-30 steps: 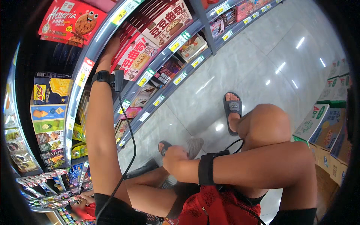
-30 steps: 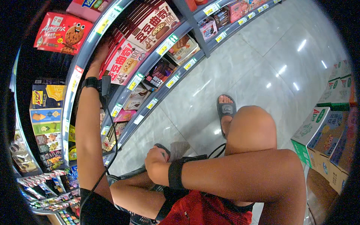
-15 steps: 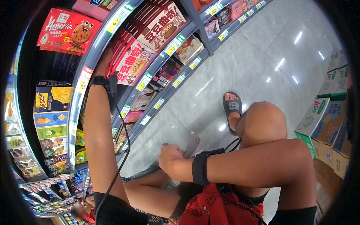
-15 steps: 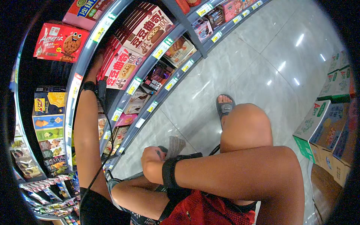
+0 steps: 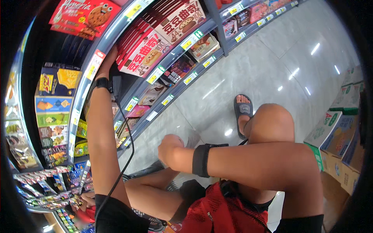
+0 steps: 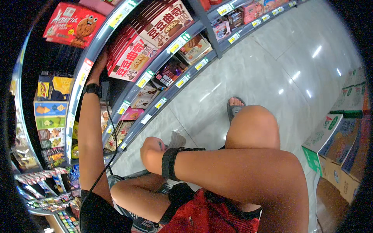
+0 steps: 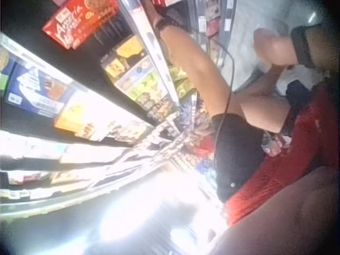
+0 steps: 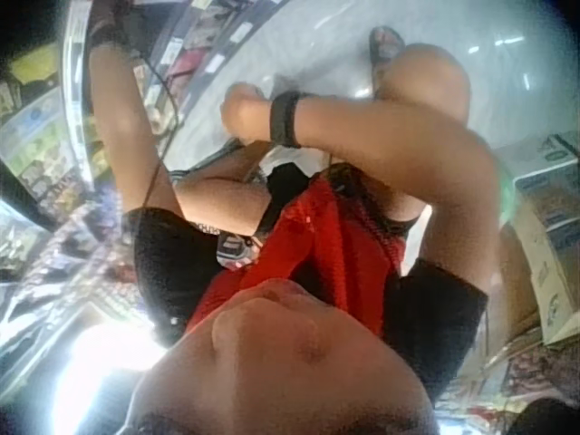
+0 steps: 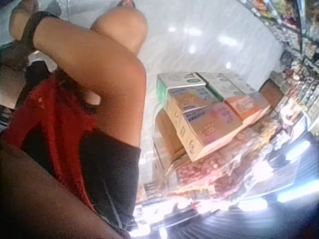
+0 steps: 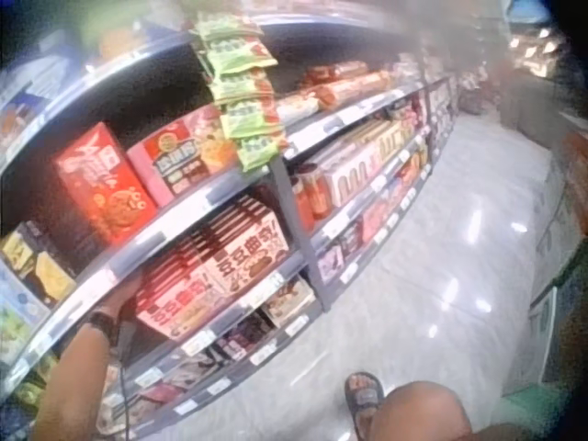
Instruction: Cleaning the exterior of product boxes on a supermarket shelf with a grey cloth.
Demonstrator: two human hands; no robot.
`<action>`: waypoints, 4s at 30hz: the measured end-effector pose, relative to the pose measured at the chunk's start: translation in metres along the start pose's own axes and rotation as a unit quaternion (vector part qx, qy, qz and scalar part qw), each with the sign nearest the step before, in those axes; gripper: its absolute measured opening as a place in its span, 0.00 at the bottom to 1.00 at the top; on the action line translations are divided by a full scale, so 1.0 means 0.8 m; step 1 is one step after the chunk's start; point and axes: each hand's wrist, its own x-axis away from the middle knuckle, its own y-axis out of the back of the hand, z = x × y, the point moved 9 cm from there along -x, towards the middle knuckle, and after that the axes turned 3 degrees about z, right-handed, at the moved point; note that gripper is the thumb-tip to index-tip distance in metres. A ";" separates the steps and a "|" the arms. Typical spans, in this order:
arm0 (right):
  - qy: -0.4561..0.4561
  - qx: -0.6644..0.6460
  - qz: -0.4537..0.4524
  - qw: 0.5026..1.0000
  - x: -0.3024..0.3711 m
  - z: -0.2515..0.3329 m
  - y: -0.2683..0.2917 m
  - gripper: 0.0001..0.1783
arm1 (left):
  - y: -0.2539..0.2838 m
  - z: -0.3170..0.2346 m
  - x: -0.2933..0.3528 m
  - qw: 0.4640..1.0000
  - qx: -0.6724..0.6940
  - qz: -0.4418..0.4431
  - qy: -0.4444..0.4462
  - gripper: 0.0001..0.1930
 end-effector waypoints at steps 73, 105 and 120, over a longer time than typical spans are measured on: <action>-0.001 -0.322 0.362 -0.875 0.253 -0.135 0.025 0.21 | 0.316 0.058 0.542 0.933 0.315 0.154 0.082 0.08; -0.016 0.038 0.401 -0.915 0.139 0.002 0.133 0.18 | -0.118 0.237 1.216 0.276 0.441 0.020 0.854 0.12; -0.125 0.295 0.467 -0.824 0.183 -0.024 0.148 0.22 | 0.158 0.239 1.123 0.479 0.339 -0.253 0.769 0.11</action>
